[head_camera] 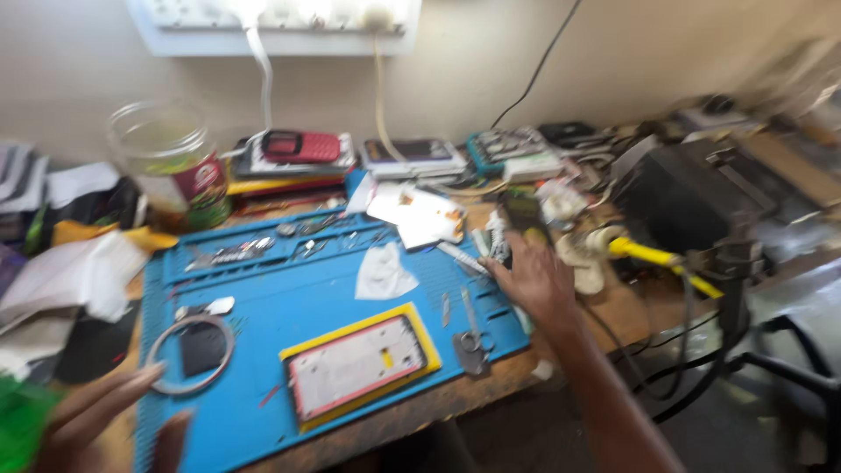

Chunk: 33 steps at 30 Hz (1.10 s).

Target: The person works on a disassembled mobile phone on a cluttered workbench. They peel a protective film from a flexible ribbon cable, then apply adhesive from a tube along the edges of the phone's internal frame.

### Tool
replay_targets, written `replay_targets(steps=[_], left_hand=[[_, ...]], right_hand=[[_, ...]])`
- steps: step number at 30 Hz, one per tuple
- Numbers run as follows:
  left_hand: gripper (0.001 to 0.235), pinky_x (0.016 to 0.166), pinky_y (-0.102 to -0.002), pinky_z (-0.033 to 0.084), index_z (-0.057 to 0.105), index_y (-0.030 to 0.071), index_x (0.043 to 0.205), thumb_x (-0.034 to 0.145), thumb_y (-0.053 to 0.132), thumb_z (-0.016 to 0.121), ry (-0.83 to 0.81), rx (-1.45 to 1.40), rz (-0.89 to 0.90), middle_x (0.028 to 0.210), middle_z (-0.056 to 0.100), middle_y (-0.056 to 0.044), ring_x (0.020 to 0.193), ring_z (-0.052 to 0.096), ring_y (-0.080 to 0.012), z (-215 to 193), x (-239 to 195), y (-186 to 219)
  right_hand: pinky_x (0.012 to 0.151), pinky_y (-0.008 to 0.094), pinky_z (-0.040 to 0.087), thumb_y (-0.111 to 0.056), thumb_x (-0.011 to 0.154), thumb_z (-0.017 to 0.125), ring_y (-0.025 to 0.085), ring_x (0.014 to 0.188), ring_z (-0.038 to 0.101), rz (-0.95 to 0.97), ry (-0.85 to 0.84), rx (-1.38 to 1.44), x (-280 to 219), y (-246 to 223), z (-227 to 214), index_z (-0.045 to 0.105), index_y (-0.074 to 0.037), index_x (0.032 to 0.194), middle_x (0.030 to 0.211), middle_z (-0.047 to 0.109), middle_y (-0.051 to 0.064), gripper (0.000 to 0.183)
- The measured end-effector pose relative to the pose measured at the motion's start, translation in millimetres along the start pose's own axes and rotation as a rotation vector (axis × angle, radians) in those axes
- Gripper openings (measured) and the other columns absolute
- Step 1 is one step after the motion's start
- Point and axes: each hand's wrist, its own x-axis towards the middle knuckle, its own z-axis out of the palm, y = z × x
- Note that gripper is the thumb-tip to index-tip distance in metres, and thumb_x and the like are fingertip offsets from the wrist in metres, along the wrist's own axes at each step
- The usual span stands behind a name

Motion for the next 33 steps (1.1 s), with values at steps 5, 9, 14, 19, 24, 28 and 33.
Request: replay_targets(steps=[5,9,14,19,24,28,33], left_hand=[[0.039,0.100,-0.034,0.056,0.065,0.005,0.120,0.087,0.017,0.081,-0.157,-0.161,-0.091,0.120,0.070,-0.013,0.112,0.070,-0.0225,0.4,-21.1,45.2],[0.040,0.100,-0.038,0.059,0.064,0.006,0.120,0.087,0.023,0.078,-0.246,-0.176,-0.181,0.120,0.071,-0.012,0.115,0.072,-0.0245,-1.5,-31.6,59.0],[0.060,0.096,-0.041,0.062,0.057,0.007,0.139,0.088,0.035,0.072,-0.538,-0.382,-0.428,0.133,0.072,-0.014,0.115,0.071,-0.0257,17.3,-69.1,69.0],[0.082,0.089,-0.042,0.064,0.053,0.011,0.149,0.077,0.037,0.081,-1.001,-0.816,-0.891,0.142,0.062,-0.013,0.121,0.072,-0.0247,51.5,-111.5,81.2],[0.053,0.093,-0.041,0.063,0.068,0.005,0.132,0.087,0.030,0.081,-0.858,-0.833,-0.862,0.119,0.079,-0.017,0.112,0.081,-0.0246,66.7,-151.6,87.2],[0.049,0.090,-0.040,0.062,0.069,0.005,0.130,0.087,0.025,0.081,-0.785,-0.720,-0.732,0.119,0.079,-0.020,0.110,0.080,-0.0248,69.7,-171.0,91.0],[0.045,0.093,-0.040,0.062,0.071,0.009,0.131,0.090,0.025,0.079,-0.847,-0.771,-0.715,0.121,0.077,-0.016,0.110,0.076,-0.0251,59.5,-163.0,74.7]], right_hand=[[0.091,0.052,0.053,-0.042,0.081,0.080,0.041,0.103,0.068,0.055,-0.151,0.103,29.6,-4.7,11.9,0.049,-0.005,0.139,0.113,0.069,0.026,0.076],[0.084,0.044,0.057,-0.020,0.084,0.078,0.033,0.097,0.074,0.039,0.128,0.445,5.2,14.4,-8.4,0.061,-0.003,0.137,0.110,0.075,0.022,0.059],[0.065,0.035,0.060,-0.001,0.091,0.071,0.019,0.071,0.077,-0.006,-0.030,0.799,-92.4,31.4,-32.5,0.075,-0.004,0.123,0.088,0.082,0.016,0.033],[0.059,0.029,0.063,-0.008,0.084,0.083,0.015,0.066,0.074,-0.208,-0.590,1.139,-177.9,12.7,26.2,0.071,-0.002,0.121,0.081,0.078,0.012,0.040],[0.056,0.027,0.055,-0.016,0.102,0.065,0.019,0.069,0.072,0.185,-0.325,1.852,-216.4,-30.3,74.3,0.060,0.007,0.140,0.109,0.080,0.027,0.045],[0.103,0.036,0.054,-0.027,0.107,0.047,0.025,0.125,0.066,-0.270,0.221,1.036,-240.6,-72.4,79.9,0.046,0.000,0.148,0.131,0.067,0.023,0.049],[0.114,0.050,0.046,-0.020,0.091,0.063,0.027,0.133,0.065,0.048,-0.224,1.591,-245.0,-61.3,71.7,0.047,-0.004,0.149,0.139,0.070,0.018,0.062]])
